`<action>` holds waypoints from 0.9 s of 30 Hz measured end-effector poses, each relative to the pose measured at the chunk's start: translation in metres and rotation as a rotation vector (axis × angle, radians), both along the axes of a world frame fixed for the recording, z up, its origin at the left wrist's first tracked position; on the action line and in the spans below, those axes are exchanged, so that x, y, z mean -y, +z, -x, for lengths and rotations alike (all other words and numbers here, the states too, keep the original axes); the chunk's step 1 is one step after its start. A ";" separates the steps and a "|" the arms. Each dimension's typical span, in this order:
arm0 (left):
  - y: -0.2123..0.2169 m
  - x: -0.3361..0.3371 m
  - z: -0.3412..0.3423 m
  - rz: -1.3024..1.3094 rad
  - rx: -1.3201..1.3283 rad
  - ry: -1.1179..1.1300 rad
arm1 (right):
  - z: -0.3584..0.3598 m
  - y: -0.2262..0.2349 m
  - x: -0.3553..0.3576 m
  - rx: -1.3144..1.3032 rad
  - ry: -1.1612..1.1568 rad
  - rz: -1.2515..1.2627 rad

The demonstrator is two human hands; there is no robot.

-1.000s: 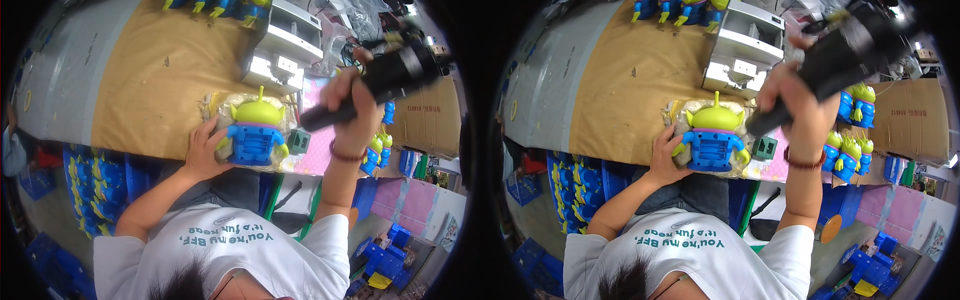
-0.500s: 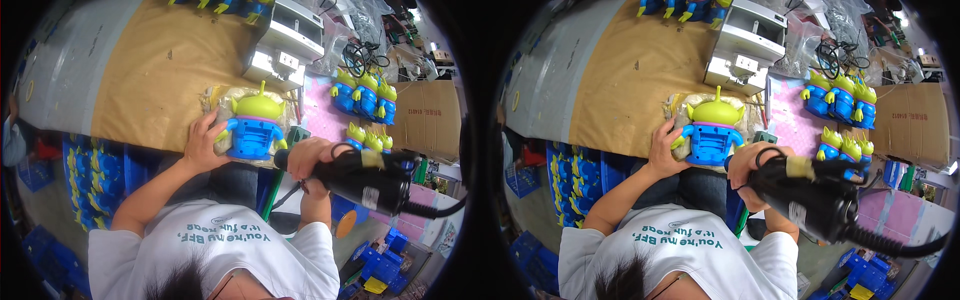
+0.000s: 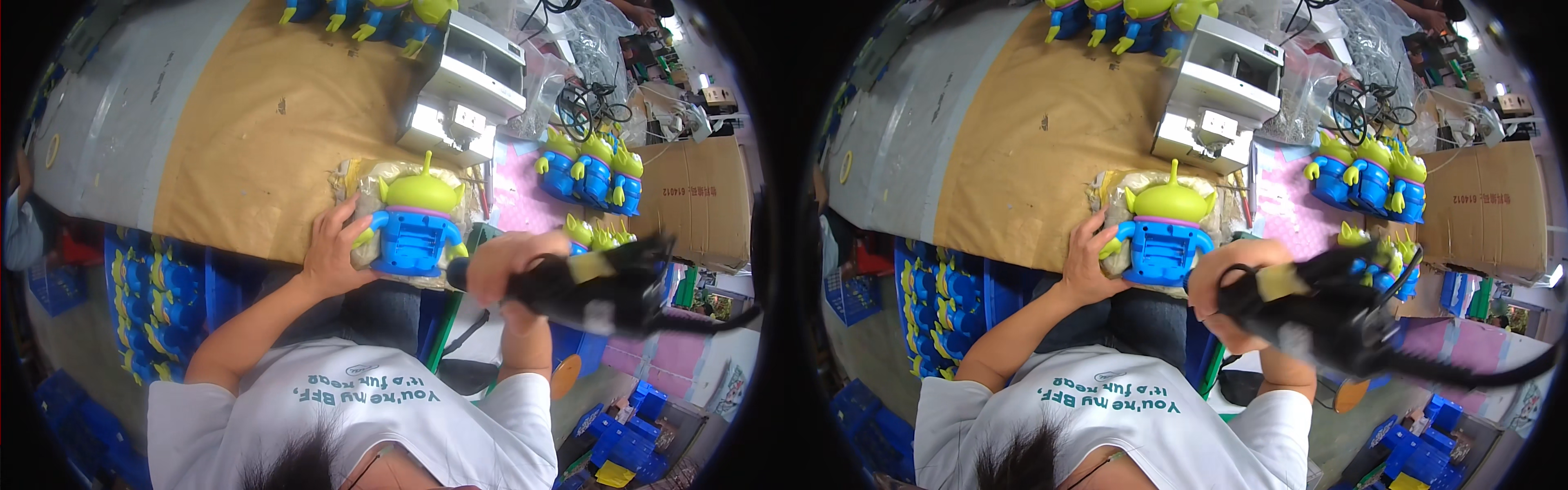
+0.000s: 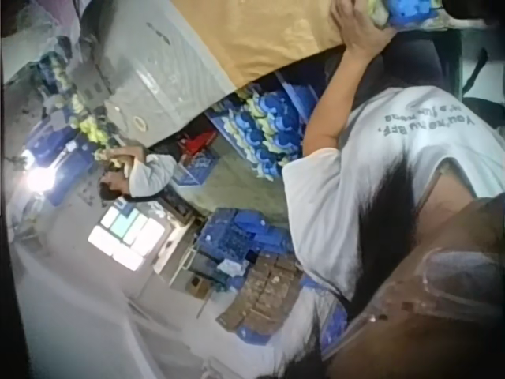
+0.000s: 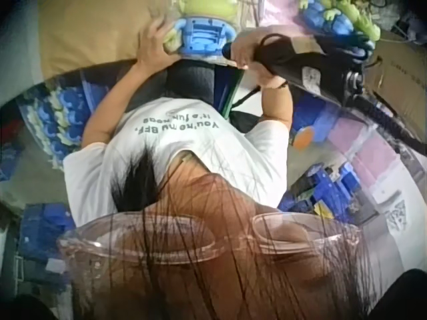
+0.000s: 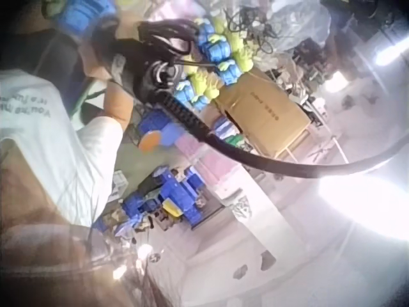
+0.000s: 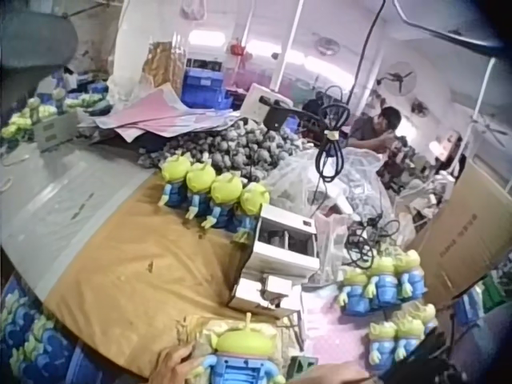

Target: Using an electric tool to process plastic toy figures on a factory production line.

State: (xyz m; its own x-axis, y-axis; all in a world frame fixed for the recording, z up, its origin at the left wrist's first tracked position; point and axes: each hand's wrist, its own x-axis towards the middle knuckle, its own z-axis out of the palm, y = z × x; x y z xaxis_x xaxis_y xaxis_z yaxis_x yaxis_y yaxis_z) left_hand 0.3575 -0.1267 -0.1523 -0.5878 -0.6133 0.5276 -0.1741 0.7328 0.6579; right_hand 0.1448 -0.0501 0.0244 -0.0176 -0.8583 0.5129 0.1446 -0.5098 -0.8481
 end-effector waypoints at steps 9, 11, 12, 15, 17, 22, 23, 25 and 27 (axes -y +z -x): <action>0.000 0.000 0.001 -0.018 0.001 0.000 | 0.066 0.026 0.135 0.049 -0.562 -0.032; 0.001 0.001 0.002 -0.012 -0.006 -0.001 | 0.072 0.017 0.151 -0.006 -0.603 -0.080; 0.001 0.000 0.002 -0.010 -0.006 -0.004 | 0.072 0.015 0.156 -0.081 -0.623 -0.123; 0.000 0.003 0.001 0.000 -0.004 -0.004 | 0.072 0.014 0.159 -0.010 -0.546 -0.287; 0.000 0.004 0.000 0.002 -0.005 0.000 | 0.059 0.018 0.145 0.029 -0.531 -0.346; 0.004 0.001 -0.001 -0.023 0.016 -0.009 | 0.019 0.052 0.071 0.017 -0.356 -0.230; 0.005 0.002 -0.001 -0.010 0.012 -0.007 | 0.003 0.049 0.059 0.003 -0.321 -0.176; 0.003 0.001 -0.002 -0.007 -0.005 0.004 | -0.018 0.038 0.038 0.100 -0.190 -0.204; 0.003 0.002 -0.001 -0.005 -0.017 -0.001 | -0.039 0.033 0.023 0.176 -0.165 -0.251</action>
